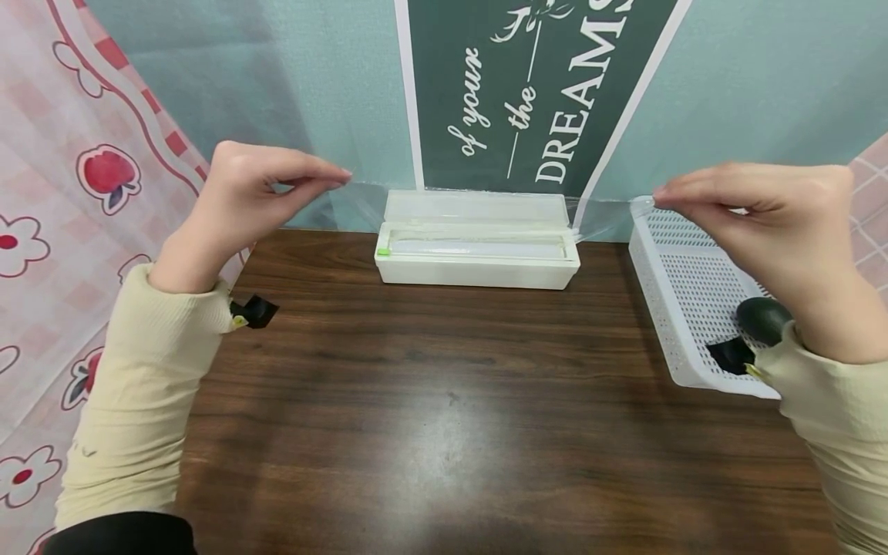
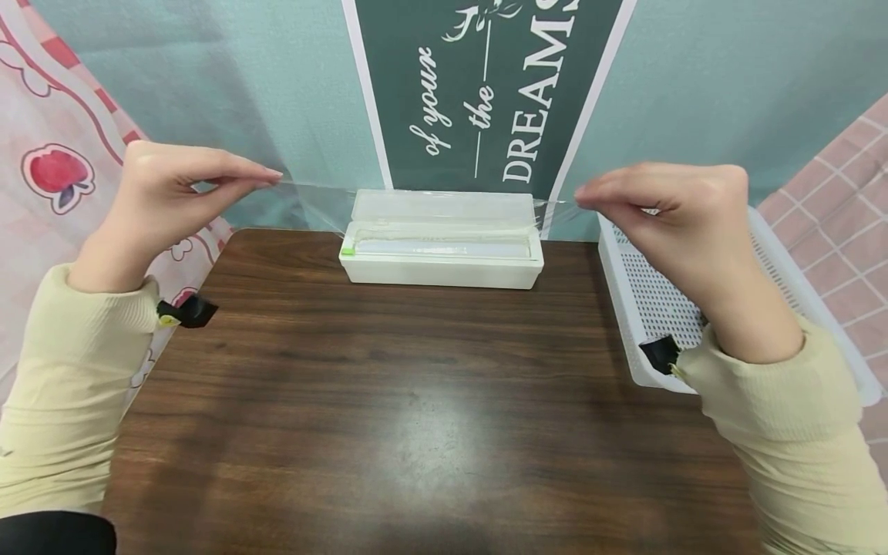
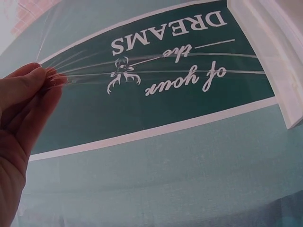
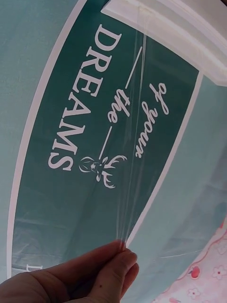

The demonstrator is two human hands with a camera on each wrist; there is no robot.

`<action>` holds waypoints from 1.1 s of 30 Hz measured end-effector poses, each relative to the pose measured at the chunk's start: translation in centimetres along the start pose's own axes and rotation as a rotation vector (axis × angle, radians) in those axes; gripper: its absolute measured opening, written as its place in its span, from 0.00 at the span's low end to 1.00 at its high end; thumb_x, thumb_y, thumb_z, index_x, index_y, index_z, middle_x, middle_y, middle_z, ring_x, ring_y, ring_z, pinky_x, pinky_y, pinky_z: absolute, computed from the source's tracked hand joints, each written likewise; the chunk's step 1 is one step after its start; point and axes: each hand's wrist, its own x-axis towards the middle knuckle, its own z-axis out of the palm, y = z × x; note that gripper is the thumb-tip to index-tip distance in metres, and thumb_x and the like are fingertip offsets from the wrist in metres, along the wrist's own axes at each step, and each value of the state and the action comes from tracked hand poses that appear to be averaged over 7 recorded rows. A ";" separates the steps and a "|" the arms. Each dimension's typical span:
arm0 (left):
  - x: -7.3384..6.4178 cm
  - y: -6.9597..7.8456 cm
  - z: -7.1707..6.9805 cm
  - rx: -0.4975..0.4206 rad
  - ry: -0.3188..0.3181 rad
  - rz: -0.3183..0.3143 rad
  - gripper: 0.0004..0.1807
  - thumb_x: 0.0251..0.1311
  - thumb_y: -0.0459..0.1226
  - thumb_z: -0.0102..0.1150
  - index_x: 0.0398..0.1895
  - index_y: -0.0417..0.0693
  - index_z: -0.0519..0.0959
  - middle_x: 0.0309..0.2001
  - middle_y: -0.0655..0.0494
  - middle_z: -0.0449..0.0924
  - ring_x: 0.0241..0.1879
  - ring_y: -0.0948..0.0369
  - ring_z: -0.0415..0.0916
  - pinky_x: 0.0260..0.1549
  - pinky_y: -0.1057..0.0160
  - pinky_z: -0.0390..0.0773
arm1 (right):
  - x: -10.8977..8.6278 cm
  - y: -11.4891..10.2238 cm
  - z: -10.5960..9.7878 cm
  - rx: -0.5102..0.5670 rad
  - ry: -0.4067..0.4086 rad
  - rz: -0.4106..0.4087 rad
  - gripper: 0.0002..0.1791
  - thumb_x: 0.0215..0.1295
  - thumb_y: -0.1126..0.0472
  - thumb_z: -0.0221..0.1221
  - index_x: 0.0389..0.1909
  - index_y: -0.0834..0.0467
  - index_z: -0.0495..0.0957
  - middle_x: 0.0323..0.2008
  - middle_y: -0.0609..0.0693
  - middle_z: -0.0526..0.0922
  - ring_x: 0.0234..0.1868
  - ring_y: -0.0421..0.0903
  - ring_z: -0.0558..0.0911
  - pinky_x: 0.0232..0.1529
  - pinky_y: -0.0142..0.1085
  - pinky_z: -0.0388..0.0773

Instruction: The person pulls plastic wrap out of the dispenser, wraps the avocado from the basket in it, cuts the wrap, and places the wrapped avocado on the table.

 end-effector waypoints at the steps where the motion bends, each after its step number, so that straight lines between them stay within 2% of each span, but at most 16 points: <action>1: -0.1 0.1 0.0 -0.007 -0.004 -0.005 0.11 0.44 0.21 0.65 0.31 0.40 0.86 0.31 0.51 0.85 0.33 0.78 0.76 0.36 0.81 0.71 | -0.1 0.0 -0.1 0.007 -0.009 -0.003 0.04 0.47 0.78 0.63 0.24 0.69 0.84 0.26 0.56 0.85 0.34 0.38 0.82 0.40 0.22 0.74; 8: -0.8 0.9 -0.1 -0.112 -0.050 -0.052 0.13 0.41 0.17 0.64 0.29 0.38 0.85 0.30 0.50 0.84 0.30 0.78 0.75 0.30 0.78 0.71 | -1.3 -0.2 -0.6 0.039 -0.072 -0.041 0.03 0.51 0.75 0.62 0.24 0.69 0.84 0.26 0.55 0.85 0.34 0.37 0.82 0.39 0.21 0.72; 14: -1.5 1.0 0.1 -0.164 -0.064 -0.028 0.13 0.41 0.18 0.65 0.30 0.39 0.85 0.30 0.51 0.85 0.33 0.74 0.79 0.31 0.78 0.73 | -2.3 -0.2 -1.0 0.044 -0.132 -0.042 0.03 0.50 0.74 0.63 0.25 0.68 0.84 0.27 0.55 0.85 0.36 0.38 0.82 0.41 0.22 0.73; 17: -1.8 1.0 0.2 -0.204 -0.081 -0.038 0.13 0.41 0.17 0.64 0.30 0.38 0.85 0.31 0.51 0.85 0.34 0.71 0.80 0.30 0.77 0.73 | -2.6 -0.2 -1.1 0.054 -0.168 -0.055 0.02 0.51 0.73 0.63 0.26 0.68 0.85 0.28 0.55 0.85 0.36 0.38 0.82 0.40 0.21 0.73; 21: -2.2 1.2 0.1 -0.216 -0.138 -0.076 0.14 0.42 0.17 0.63 0.31 0.39 0.85 0.31 0.53 0.85 0.32 0.72 0.79 0.28 0.78 0.72 | -2.7 -0.3 -1.3 0.072 -0.231 -0.058 0.03 0.52 0.70 0.65 0.26 0.67 0.85 0.29 0.54 0.85 0.38 0.37 0.82 0.39 0.19 0.72; 26: -2.5 1.3 0.2 -0.218 -0.222 -0.091 0.13 0.44 0.18 0.63 0.32 0.39 0.85 0.30 0.55 0.84 0.27 0.73 0.76 0.25 0.79 0.69 | -2.8 -0.9 -1.4 0.035 -0.324 -0.047 0.09 0.56 0.61 0.64 0.28 0.64 0.85 0.30 0.50 0.85 0.38 0.32 0.81 0.37 0.18 0.71; 30: -2.7 1.4 0.5 -0.225 -0.253 -0.085 0.12 0.45 0.18 0.62 0.31 0.39 0.85 0.30 0.55 0.84 0.27 0.73 0.77 0.26 0.80 0.72 | -2.9 -1.3 -1.4 -0.031 -0.391 -0.021 0.15 0.59 0.51 0.60 0.29 0.60 0.86 0.31 0.42 0.85 0.36 0.28 0.79 0.36 0.16 0.69; 33: -3.0 1.6 0.8 -0.242 -0.269 -0.093 0.12 0.45 0.18 0.62 0.31 0.39 0.85 0.30 0.55 0.85 0.29 0.73 0.78 0.28 0.79 0.75 | -3.1 -1.3 -1.3 -0.080 -0.420 -0.036 0.17 0.60 0.46 0.58 0.29 0.55 0.86 0.31 0.37 0.84 0.35 0.24 0.77 0.35 0.14 0.67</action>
